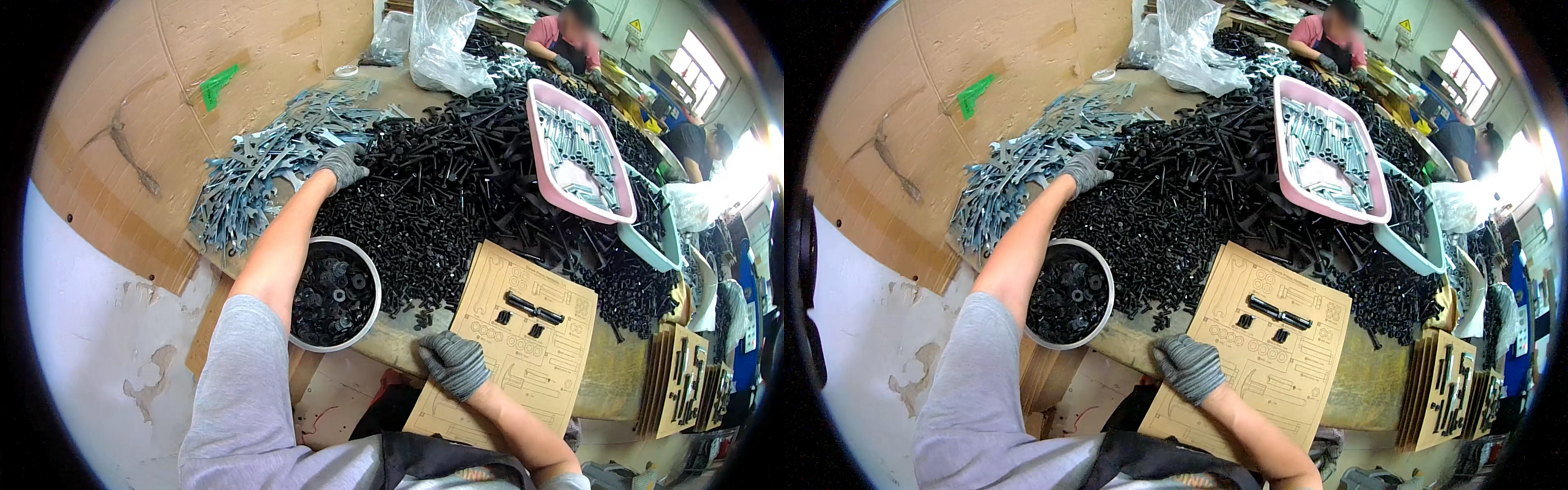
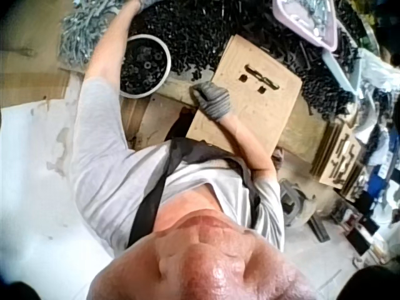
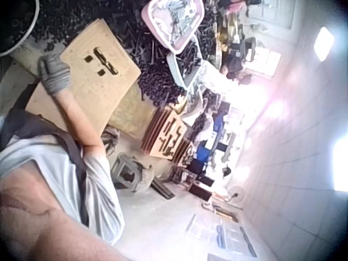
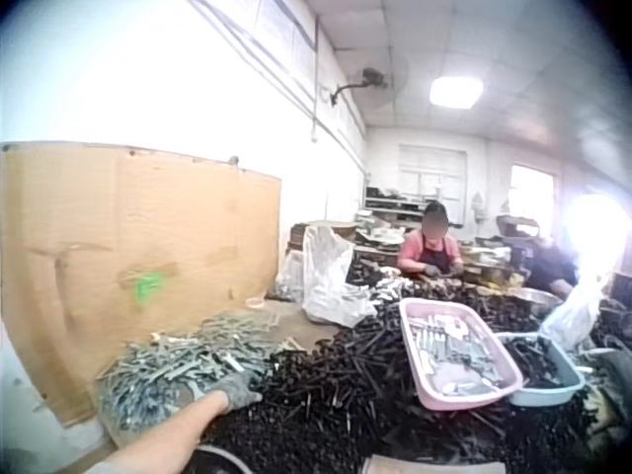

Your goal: The person assembles hardware kits by picking small metal parts from bins and placing them into designated slots on cardboard templates. They handle bolts, nuts, washers, and hammers, arranging them in specific patterns before moving to the next template.

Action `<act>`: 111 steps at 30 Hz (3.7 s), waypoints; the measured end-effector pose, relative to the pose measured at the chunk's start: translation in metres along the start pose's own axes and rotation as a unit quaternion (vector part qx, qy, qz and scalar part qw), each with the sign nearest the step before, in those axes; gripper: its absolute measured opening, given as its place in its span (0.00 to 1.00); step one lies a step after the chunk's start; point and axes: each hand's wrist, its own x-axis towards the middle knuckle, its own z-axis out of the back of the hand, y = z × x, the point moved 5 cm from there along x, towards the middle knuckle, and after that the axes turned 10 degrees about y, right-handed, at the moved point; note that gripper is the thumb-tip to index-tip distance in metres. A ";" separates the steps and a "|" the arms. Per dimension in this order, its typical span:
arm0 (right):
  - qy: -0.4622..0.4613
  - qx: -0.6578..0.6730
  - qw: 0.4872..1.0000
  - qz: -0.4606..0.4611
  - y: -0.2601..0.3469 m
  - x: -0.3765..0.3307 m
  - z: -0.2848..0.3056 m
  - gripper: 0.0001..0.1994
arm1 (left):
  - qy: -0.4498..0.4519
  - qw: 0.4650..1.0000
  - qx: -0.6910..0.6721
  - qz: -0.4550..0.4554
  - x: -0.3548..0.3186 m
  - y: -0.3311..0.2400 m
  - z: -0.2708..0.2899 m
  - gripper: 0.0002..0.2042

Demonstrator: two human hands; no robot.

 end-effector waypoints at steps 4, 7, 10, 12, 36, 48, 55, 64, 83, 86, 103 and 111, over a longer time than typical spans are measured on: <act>-0.015 0.001 1.000 0.005 0.000 -0.003 0.000 0.07 | -0.036 0.995 -0.071 -0.053 -0.008 0.005 0.001 0.21; -0.005 -0.003 1.000 0.003 0.002 -0.003 -0.001 0.08 | -0.070 0.991 -0.096 -0.065 -0.017 0.015 0.012 0.18; 0.002 0.052 0.999 -0.011 0.003 -0.001 -0.002 0.10 | -0.124 0.972 -0.193 -0.047 -0.034 0.028 0.028 0.15; 0.004 0.117 0.992 -0.042 -0.008 0.000 0.000 0.12 | -0.098 0.962 -0.251 -0.030 -0.050 0.008 0.041 0.16; -0.370 0.113 0.872 -0.301 -0.152 -0.224 0.126 0.08 | 0.257 0.894 0.166 -0.328 -0.195 -0.448 -0.225 0.14; -0.294 -0.035 0.910 -0.289 -0.155 -0.222 0.136 0.13 | 0.181 0.896 0.091 -0.394 -0.208 -0.408 -0.232 0.13; -0.282 -0.016 0.906 -0.314 -0.171 -0.222 0.132 0.12 | 0.165 0.899 0.068 -0.400 -0.205 -0.412 -0.234 0.13; -0.351 0.113 0.889 -0.270 -0.168 -0.221 0.123 0.20 | 0.171 0.906 0.041 -0.386 -0.207 -0.397 -0.231 0.12; -0.415 0.155 0.852 -0.278 -0.207 -0.242 0.122 0.10 | -0.036 0.988 0.133 0.072 -0.003 -0.093 -0.017 0.27; -0.415 0.155 0.850 -0.285 -0.208 -0.243 0.122 0.09 | -0.068 0.989 0.116 0.056 -0.005 -0.088 -0.007 0.20; -0.089 0.469 0.857 -0.192 -0.044 -0.181 0.100 0.19 | 0.173 0.860 -0.445 -0.179 -0.271 -0.283 -0.080 0.14; -0.201 0.700 0.636 -0.255 -0.054 -0.217 0.056 0.19 | 0.159 0.859 -0.180 -0.453 -0.324 -0.354 -0.157 0.15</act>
